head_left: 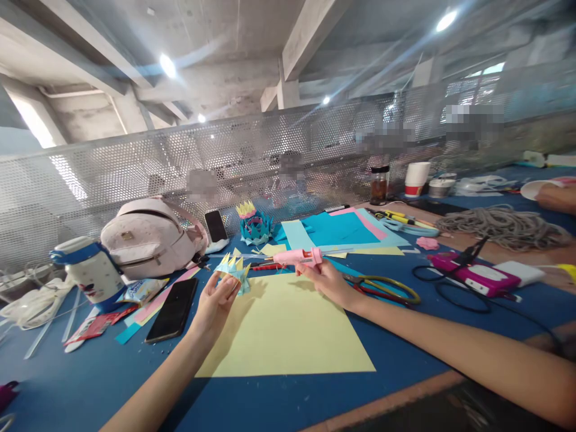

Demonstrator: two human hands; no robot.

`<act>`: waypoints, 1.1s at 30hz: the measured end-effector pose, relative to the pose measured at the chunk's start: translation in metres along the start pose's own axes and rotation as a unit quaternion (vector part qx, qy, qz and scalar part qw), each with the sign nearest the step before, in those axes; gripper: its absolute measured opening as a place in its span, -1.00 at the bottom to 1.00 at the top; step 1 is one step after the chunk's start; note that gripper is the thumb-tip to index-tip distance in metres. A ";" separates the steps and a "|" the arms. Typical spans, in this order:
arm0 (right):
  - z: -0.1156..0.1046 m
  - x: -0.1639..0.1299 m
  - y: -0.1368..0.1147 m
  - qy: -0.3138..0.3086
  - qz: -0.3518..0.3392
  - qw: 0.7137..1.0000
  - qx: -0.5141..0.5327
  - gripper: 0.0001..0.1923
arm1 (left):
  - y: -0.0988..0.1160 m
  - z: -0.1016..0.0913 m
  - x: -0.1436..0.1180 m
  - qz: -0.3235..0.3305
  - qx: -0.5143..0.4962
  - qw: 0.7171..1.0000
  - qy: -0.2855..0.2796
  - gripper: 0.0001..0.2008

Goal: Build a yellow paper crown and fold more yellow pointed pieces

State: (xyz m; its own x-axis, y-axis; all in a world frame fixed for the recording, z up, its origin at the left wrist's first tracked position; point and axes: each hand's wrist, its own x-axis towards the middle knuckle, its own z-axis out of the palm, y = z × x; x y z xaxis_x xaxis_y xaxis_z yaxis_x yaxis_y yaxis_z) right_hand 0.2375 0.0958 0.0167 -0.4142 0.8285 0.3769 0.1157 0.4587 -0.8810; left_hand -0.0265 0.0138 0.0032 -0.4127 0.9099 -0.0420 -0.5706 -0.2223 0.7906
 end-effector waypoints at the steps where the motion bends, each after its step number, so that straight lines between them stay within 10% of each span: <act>1: 0.000 0.000 0.000 0.001 0.000 1.000 -0.001 -0.34 | 0.000 -0.001 0.001 0.000 0.000 1.000 -0.002 -0.66; 33: 0.001 -0.008 -0.004 -0.060 -0.078 0.993 -0.061 -0.51 | 0.014 0.021 -0.019 -0.099 -0.025 0.980 -0.168 -0.73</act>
State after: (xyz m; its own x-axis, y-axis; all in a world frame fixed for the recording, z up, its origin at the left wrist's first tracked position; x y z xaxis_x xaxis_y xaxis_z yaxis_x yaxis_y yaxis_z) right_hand 0.2399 0.0874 0.0168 -0.5385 0.7041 0.4629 0.1468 0.6194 -0.7713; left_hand -0.0119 0.0003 0.0278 -0.0376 0.9991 0.0190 -0.6533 -0.0389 0.7561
